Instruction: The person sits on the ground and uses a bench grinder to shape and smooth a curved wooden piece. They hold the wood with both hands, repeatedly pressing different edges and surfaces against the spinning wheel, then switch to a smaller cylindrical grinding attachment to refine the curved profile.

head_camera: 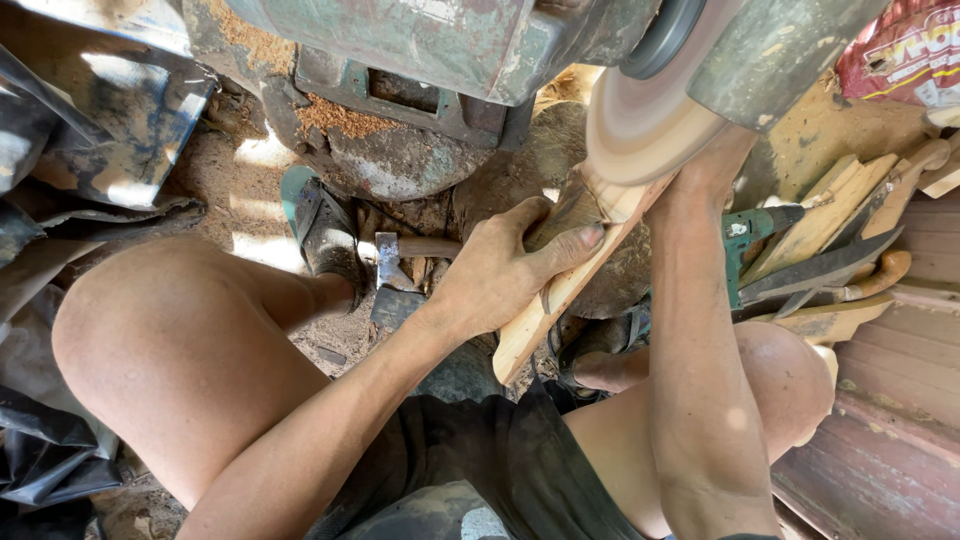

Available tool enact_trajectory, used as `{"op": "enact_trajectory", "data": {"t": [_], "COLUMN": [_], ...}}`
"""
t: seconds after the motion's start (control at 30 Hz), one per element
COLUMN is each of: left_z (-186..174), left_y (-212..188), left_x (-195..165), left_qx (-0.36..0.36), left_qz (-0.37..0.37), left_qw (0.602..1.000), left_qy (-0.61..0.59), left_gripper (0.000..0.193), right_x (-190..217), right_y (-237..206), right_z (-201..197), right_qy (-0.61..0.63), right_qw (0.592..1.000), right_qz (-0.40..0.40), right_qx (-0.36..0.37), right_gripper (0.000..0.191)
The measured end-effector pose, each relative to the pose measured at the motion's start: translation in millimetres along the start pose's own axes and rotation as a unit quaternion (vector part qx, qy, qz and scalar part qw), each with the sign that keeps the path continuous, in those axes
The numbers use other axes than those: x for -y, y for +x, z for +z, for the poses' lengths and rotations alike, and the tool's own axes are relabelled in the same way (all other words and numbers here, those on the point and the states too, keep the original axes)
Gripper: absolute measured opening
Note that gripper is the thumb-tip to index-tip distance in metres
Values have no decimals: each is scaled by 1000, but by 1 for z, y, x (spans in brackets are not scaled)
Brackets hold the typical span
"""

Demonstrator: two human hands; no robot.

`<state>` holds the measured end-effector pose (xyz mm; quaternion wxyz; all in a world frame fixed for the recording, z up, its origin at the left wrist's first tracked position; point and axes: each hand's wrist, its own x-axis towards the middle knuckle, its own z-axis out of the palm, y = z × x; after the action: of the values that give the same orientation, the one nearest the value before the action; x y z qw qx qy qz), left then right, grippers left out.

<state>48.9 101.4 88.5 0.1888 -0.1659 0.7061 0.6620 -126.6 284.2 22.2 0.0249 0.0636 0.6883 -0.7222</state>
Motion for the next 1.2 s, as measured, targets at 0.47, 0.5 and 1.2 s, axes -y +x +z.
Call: {"op": "enact_trajectory", "data": {"t": [0.47,0.5,1.2], "left_z": [0,0,-15], "left_y": [-2,0,1], "left_x": [-4,-4,-7], "left_qx": [-21,-19,-3], "left_qz": [53,48,23], "left_qw": [997,998,999], "left_qy": [45,37,44], "left_gripper": [101,101,95], "right_x": [10,8,7], "right_y": [0,2,-8], "right_z": [-9,-9,5], "right_qy": [-42,3,12], "right_qw": [998,999,1000], "right_qz": [-43,-31,-12], "right_qx": [14,9,-8], "right_gripper": [47,48,41]}}
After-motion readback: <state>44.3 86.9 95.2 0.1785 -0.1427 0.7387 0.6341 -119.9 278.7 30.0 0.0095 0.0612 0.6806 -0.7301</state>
